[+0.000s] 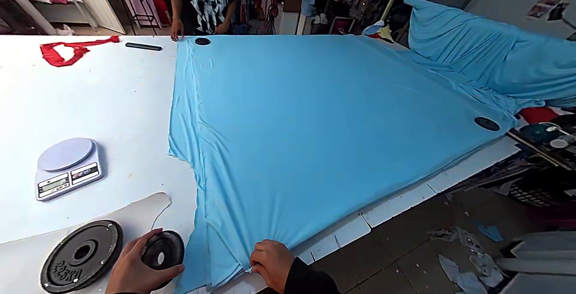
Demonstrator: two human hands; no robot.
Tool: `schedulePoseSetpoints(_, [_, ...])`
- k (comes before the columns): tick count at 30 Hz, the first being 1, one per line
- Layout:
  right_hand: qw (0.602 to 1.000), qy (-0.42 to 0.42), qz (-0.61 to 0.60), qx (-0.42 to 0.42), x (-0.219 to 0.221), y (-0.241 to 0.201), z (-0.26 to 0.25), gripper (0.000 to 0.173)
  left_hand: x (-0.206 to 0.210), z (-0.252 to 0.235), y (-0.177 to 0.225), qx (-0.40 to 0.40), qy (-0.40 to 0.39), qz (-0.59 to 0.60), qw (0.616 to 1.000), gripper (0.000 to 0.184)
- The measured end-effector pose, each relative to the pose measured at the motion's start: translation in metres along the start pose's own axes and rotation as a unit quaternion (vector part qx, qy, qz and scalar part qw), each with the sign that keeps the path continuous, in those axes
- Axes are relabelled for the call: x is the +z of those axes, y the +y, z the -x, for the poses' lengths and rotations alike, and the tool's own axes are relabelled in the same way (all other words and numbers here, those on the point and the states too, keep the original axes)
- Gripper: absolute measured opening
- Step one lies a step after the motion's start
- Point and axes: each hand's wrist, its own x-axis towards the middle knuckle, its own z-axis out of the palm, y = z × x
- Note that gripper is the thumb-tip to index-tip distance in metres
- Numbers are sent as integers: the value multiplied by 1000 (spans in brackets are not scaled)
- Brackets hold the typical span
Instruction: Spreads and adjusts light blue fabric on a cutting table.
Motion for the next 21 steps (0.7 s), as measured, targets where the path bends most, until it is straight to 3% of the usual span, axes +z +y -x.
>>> schedulePoseSetpoints(4, [997,32,65,39,0,-16,-13,37,-8,15,-14,-20,18,14,1000,117])
schedulePoseSetpoints(12, [999,17,33,19,-3,-27,-44,32,-22,41,-10,-50,60,39,996,115])
schedulePoseSetpoints(16, [996,51,66,-33,10,-32,-54,27,-30,55,-17,-49,77,52,994,115])
schedulePoseSetpoints(21, [997,20,74,-32,25,-40,-62,26,-36,70,-27,-61,93,54,992,115])
